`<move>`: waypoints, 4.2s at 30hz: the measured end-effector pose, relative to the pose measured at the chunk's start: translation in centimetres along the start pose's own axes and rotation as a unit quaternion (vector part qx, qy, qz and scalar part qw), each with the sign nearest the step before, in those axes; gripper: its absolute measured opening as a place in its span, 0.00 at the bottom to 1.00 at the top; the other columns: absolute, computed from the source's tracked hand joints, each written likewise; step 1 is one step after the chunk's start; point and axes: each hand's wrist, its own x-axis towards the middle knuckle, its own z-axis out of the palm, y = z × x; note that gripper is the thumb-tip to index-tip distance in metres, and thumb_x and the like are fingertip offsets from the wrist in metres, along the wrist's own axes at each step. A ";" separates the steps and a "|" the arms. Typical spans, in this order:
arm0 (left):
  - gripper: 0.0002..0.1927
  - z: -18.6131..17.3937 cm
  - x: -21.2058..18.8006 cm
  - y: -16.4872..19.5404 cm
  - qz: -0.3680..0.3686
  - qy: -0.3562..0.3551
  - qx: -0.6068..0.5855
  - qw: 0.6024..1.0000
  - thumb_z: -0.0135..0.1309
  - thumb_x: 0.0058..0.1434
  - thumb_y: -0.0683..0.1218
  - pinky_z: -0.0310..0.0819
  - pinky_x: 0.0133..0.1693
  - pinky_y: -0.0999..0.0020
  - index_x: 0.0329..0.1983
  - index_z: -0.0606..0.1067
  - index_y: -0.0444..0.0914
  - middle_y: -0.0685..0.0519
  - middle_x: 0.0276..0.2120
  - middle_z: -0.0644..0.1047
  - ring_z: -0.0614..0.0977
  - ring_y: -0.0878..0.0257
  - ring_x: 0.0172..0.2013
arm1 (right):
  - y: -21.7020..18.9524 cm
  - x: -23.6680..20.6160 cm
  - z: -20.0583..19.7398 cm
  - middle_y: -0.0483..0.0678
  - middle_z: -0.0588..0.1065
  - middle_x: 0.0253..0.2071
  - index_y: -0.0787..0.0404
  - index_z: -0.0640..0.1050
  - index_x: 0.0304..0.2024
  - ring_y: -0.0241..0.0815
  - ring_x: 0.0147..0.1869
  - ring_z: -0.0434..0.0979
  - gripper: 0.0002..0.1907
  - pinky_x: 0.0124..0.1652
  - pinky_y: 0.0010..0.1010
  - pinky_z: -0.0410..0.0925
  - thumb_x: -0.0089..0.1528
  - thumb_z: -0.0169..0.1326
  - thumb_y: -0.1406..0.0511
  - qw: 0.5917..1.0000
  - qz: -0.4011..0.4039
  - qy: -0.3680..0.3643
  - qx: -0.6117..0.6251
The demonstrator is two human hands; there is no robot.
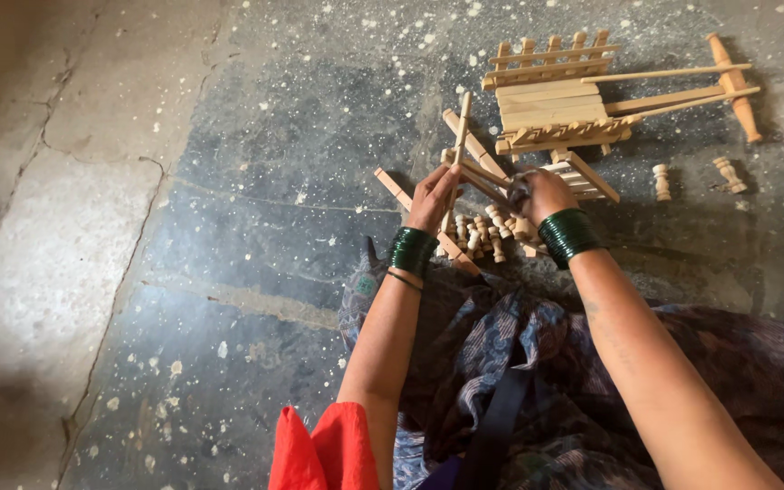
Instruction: The person sits on the floor and wipes small wooden toy parts, including spindles, bars, and miniature cart frames, one at a time with a white cloth. They set each wiped piece aside and continue with the next piece, later lifting a larger wooden toy frame to wipe its bars.
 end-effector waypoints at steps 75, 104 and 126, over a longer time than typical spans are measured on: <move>0.26 -0.5 1.6 -2.0 -0.030 -0.015 -0.119 0.992 0.50 0.70 0.53 0.72 0.59 0.60 0.66 0.68 0.33 0.48 0.56 0.76 0.78 0.59 0.56 | -0.3 -0.7 -0.5 0.51 0.78 0.54 0.52 0.79 0.54 0.47 0.49 0.80 0.22 0.52 0.40 0.73 0.57 0.61 0.72 0.995 -0.011 0.051 0.091; 0.24 -0.5 0.3 -1.0 -0.020 -0.080 -0.138 0.987 0.51 0.71 0.49 0.72 0.62 0.61 0.64 0.70 0.30 0.46 0.56 0.75 0.78 0.59 0.56 | 7.2 -3.5 -7.0 0.58 0.76 0.57 0.63 0.77 0.57 0.53 0.56 0.79 0.20 0.54 0.39 0.73 0.61 0.60 0.71 0.965 -0.033 0.213 0.149; 0.28 -0.4 -1.2 3.2 0.007 -0.195 -0.040 0.980 0.48 0.74 0.48 0.63 0.70 0.56 0.74 0.61 0.34 0.46 0.69 0.68 0.69 0.55 0.69 | 17.9 -5.6 -4.4 0.53 0.78 0.50 0.57 0.81 0.51 0.54 0.53 0.78 0.20 0.52 0.43 0.71 0.56 0.66 0.61 0.996 -0.020 0.084 -0.034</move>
